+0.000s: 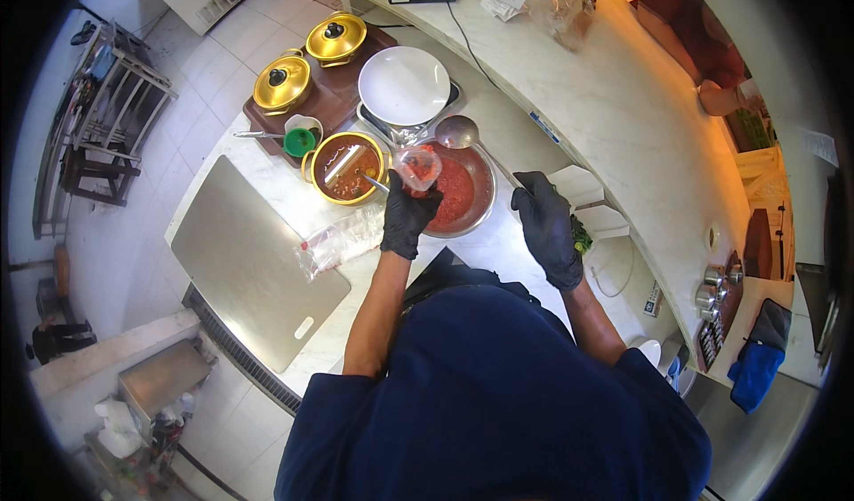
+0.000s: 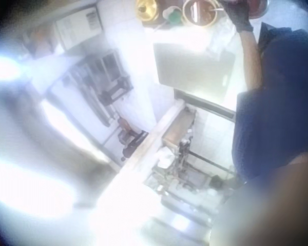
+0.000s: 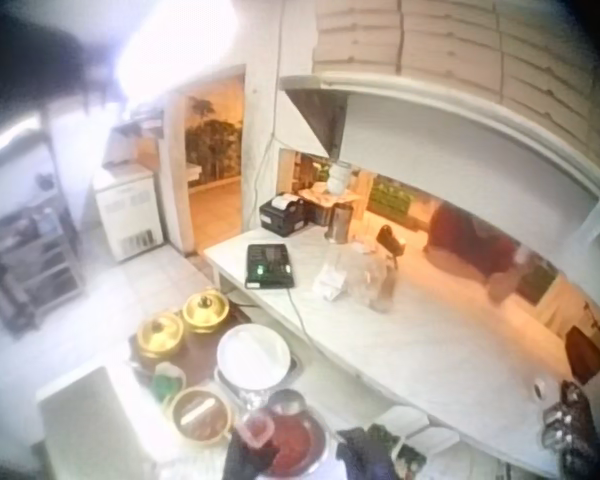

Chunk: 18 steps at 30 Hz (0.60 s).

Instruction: The person assembles two takeout meal boxes by adding vegetables, noodles, and a red sauce. They use a ladle to transfer sauce into small plastic bags and place them into the boxes. The person also slices a lime and adds it as a garnish.

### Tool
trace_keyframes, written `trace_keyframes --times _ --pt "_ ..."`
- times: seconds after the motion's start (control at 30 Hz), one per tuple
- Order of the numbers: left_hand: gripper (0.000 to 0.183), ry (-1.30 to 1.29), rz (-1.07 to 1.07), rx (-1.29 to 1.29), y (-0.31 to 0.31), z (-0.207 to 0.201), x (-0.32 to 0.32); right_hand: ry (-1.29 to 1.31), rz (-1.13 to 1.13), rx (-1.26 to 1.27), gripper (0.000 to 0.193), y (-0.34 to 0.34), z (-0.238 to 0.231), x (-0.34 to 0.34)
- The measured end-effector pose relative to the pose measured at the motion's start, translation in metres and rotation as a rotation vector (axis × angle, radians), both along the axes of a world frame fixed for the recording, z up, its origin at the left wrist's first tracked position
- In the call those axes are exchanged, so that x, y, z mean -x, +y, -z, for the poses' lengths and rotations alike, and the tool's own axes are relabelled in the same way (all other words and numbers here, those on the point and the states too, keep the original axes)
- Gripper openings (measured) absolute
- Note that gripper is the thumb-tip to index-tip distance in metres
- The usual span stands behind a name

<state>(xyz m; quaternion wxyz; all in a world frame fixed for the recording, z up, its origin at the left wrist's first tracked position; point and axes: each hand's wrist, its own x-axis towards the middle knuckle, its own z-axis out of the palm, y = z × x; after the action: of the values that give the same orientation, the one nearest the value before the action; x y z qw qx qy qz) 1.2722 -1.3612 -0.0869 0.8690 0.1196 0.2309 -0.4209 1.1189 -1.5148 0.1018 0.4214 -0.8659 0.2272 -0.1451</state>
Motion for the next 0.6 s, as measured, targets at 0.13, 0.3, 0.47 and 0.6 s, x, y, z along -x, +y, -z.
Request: trace_keyframes --times 0.13,0.3,0.47,0.6 --pt "0.032 0.022 -0.026 0.096 0.023 -0.011 0.000 0.160 -0.067 -0.168 0.020 -0.032 0.060 0.015" --pt "0.029 0.073 -0.096 0.116 0.050 -0.012 0.007 0.306 -0.031 -0.289 0.017 -0.023 0.189 0.025" --pt "0.036 -0.008 0.017 0.235 0.050 0.001 0.003 0.233 -0.030 -0.457 0.017 0.001 0.232 0.031" --pt "0.044 -0.024 0.096 0.150 0.048 0.015 -0.001 0.188 -0.057 -0.522 0.025 0.007 0.215 0.042"
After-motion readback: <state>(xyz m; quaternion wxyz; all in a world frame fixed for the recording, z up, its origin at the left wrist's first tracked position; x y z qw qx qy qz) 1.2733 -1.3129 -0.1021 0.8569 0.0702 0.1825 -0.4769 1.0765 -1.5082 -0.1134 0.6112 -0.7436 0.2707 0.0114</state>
